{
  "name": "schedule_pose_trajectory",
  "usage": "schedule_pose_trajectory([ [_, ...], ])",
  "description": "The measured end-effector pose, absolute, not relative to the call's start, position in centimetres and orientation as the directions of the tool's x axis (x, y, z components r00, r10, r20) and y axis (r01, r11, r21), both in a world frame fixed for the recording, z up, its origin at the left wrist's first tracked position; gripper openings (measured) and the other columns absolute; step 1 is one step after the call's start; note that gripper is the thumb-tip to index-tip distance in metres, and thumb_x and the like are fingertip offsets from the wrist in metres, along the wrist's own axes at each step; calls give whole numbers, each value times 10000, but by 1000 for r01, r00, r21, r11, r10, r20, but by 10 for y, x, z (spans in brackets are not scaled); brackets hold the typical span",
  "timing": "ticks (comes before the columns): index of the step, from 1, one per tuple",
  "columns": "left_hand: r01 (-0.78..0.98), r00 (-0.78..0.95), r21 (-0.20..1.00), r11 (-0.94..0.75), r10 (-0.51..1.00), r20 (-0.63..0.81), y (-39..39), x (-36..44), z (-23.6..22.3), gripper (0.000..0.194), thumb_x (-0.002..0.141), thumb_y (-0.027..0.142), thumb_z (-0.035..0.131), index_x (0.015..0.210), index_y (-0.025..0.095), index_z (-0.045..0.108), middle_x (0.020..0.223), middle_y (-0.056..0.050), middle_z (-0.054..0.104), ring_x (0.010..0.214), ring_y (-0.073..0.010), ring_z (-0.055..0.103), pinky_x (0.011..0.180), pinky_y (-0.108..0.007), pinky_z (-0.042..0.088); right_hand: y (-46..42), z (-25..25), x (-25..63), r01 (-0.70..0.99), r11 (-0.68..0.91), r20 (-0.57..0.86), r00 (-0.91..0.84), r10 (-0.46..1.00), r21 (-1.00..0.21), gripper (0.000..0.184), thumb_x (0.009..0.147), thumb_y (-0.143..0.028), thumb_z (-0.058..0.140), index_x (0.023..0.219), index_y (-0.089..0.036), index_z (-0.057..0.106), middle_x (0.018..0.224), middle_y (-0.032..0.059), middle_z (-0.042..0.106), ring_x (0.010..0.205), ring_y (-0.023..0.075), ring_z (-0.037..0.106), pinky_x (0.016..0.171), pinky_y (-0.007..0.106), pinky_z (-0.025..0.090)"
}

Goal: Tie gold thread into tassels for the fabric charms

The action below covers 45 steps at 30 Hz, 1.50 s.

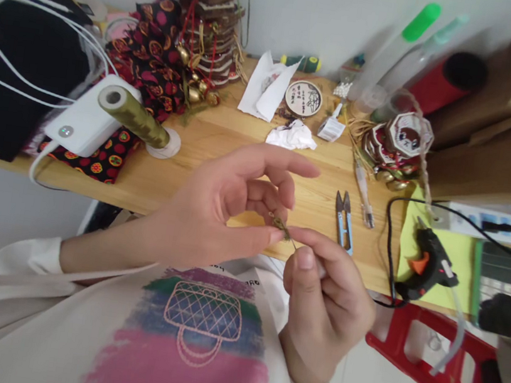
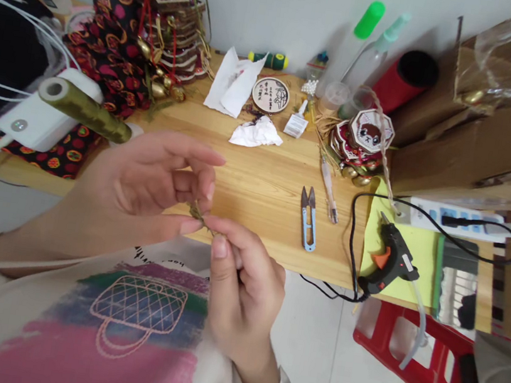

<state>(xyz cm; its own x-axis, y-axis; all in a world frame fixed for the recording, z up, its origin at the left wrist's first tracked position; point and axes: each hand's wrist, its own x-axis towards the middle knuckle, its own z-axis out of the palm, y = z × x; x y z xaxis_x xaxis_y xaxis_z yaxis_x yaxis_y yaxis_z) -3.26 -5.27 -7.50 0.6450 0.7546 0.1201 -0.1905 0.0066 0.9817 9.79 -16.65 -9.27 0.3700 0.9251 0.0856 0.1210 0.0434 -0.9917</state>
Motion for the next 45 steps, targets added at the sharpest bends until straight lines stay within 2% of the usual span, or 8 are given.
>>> schedule_pose_trajectory([
  [10,-189,635,982,-7,762,127,-53,-31,-77,544,739,-11,698,1204,261,626,924,8,573,906,-146,587,732,-247,558,-164,-93,99,133,36,84,375,923,-990,212,950,-202,592,1102,-292,712,581,-67,525,463,66,426,397,197,312],
  [15,-213,626,977,1,768,136,-51,-30,-80,539,730,-6,703,1197,256,638,908,1,574,880,-143,586,721,-243,561,-164,-95,99,129,50,94,356,930,-990,254,945,-172,591,1134,-307,696,630,-59,560,481,71,444,411,206,332],
  [22,-170,637,985,-10,762,118,-51,-32,-80,498,749,77,734,1192,281,633,896,11,583,829,-132,602,725,-248,569,-165,-97,94,117,58,98,376,921,-991,233,948,-163,586,1129,-303,629,554,-95,363,461,69,338,422,205,276],
  [31,-175,638,984,-20,759,129,-51,-33,-79,524,739,45,708,1202,280,631,912,11,579,851,-128,604,744,-241,572,-165,-96,96,204,60,134,368,920,-977,216,947,-163,581,1123,-267,653,568,-79,427,463,79,394,419,213,309],
  [45,-188,663,982,2,738,126,-48,-35,-79,556,747,39,718,1234,285,611,941,-4,566,841,-139,587,729,-261,562,-165,-94,100,154,32,83,342,936,-988,216,951,-177,582,1115,-288,671,554,-81,445,457,75,406,420,204,318],
])
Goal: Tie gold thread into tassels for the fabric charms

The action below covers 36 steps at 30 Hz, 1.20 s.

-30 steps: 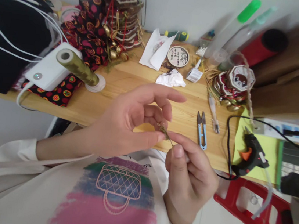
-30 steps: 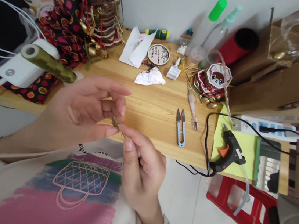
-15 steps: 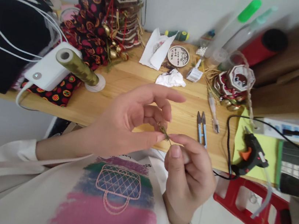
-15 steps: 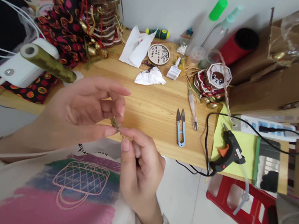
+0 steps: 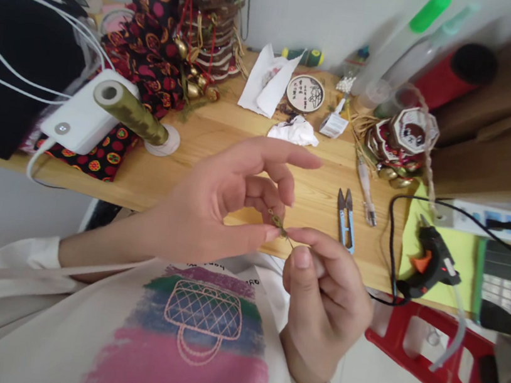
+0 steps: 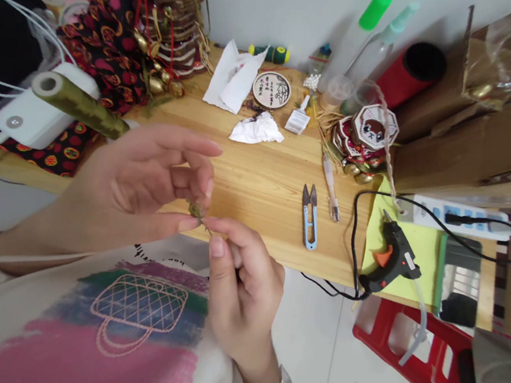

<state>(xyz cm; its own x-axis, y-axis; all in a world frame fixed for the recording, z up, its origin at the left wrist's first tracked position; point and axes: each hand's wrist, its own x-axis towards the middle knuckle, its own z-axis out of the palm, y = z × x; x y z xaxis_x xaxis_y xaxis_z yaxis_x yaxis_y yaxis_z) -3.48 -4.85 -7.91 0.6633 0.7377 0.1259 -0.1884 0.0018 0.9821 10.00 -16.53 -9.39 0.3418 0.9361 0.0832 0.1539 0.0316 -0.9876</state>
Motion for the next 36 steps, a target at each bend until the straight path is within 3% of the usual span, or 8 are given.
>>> schedule_pose_trajectory([
  [18,-209,684,975,81,724,86,-46,-35,-77,603,705,-16,721,1219,287,635,923,5,578,811,-119,581,722,-236,568,-166,-92,101,187,19,85,355,931,-982,192,953,-198,589,1102,-266,689,561,-69,480,450,78,414,403,213,316],
  [25,-148,692,989,17,716,91,-44,-35,-80,522,752,144,756,1223,320,616,956,-2,565,825,-131,617,716,-253,595,-165,-93,101,126,20,60,321,945,-992,231,965,-172,568,1131,-301,665,571,-82,473,459,60,399,413,200,296],
  [36,-191,666,982,-10,733,137,-50,-37,-83,606,741,30,715,1267,312,606,955,-8,593,808,-139,613,722,-248,572,-166,-93,100,139,33,78,325,942,-990,254,951,-152,592,1139,-302,674,588,-76,506,488,62,428,430,199,322],
])
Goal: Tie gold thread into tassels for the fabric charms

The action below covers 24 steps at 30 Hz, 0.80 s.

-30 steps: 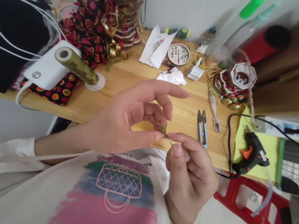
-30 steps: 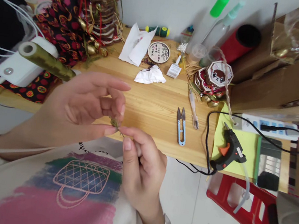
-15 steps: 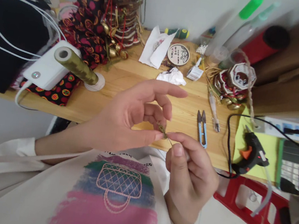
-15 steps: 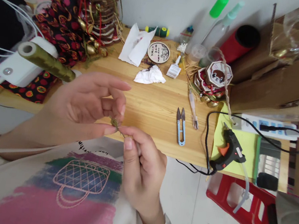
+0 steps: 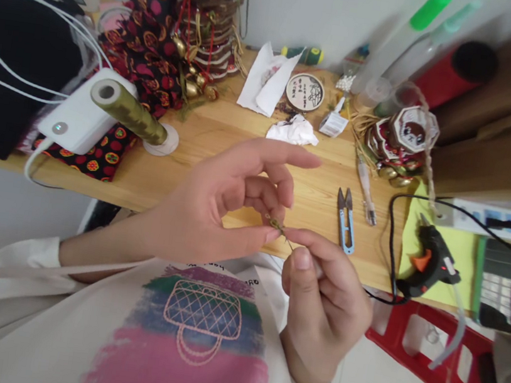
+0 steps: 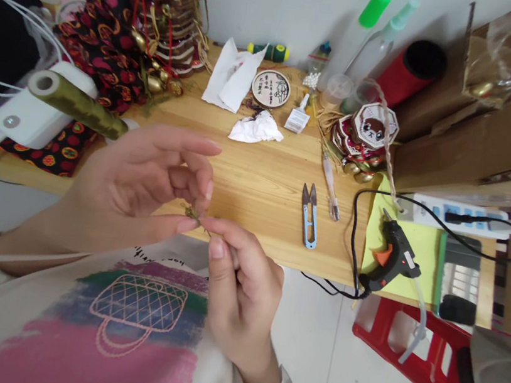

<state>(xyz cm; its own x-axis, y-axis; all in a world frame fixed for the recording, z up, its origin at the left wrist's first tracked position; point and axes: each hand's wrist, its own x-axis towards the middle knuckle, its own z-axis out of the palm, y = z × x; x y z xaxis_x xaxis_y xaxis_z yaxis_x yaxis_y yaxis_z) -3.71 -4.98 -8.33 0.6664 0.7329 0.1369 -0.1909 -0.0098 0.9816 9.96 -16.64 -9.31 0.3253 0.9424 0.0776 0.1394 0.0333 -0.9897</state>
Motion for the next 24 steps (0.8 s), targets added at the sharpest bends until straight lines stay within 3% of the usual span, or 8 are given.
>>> schedule_pose_trajectory([
  [9,-130,695,991,41,716,62,-50,-38,-84,558,776,33,699,1249,313,604,902,37,661,852,-122,685,738,-203,584,-166,-95,98,25,8,16,334,942,-1000,216,969,-178,571,1121,-319,632,547,-93,369,473,63,348,443,195,290],
  [24,-126,697,987,96,716,19,-49,-40,-79,438,769,72,742,1152,272,672,855,32,713,807,-135,728,711,-218,603,-167,-95,98,-24,8,1,297,955,-1000,199,971,-173,568,1094,-316,634,547,-93,349,468,59,322,430,197,267],
])
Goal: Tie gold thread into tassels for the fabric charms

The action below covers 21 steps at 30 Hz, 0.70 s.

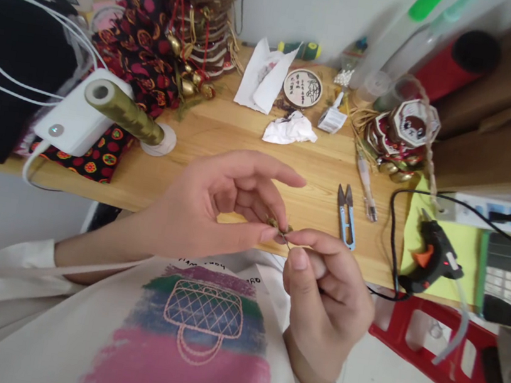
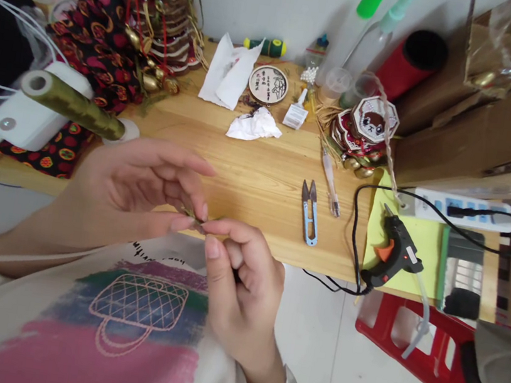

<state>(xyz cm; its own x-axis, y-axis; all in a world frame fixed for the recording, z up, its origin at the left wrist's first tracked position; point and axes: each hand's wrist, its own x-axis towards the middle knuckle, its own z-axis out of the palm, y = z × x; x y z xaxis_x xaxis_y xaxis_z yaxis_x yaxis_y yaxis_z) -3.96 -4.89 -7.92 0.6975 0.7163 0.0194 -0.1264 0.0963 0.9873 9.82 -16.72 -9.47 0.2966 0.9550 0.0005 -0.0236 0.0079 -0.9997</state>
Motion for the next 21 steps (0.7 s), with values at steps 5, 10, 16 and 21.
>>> schedule_pose_trajectory([
  [5,-121,687,989,85,726,22,-49,-40,-79,413,765,82,764,1135,249,687,842,21,728,785,-123,723,705,-210,601,-166,-94,99,-29,5,-4,287,958,-1000,201,967,-172,574,1095,-315,635,548,-92,354,466,59,321,423,195,261],
  [10,-109,684,993,52,728,37,-49,-40,-79,430,757,75,772,1144,241,685,839,19,731,754,-110,707,681,-195,599,-167,-95,100,7,-2,0,293,956,-1000,183,962,-175,580,1079,-308,627,551,-94,328,468,60,316,433,185,282],
  [16,-67,671,997,-42,737,77,-52,-41,-77,476,752,25,733,1174,237,675,857,15,718,752,-119,697,682,-211,602,-167,-93,105,251,3,80,299,951,-968,130,922,-170,636,1008,-268,626,552,-100,363,476,57,355,456,180,339],
  [21,4,669,975,-220,725,161,-56,-44,-76,484,790,45,690,1224,256,655,904,9,712,772,-129,699,709,-226,583,-163,-83,110,549,48,194,211,958,-835,116,902,-141,648,991,-210,624,662,-91,581,521,30,467,500,149,396],
])
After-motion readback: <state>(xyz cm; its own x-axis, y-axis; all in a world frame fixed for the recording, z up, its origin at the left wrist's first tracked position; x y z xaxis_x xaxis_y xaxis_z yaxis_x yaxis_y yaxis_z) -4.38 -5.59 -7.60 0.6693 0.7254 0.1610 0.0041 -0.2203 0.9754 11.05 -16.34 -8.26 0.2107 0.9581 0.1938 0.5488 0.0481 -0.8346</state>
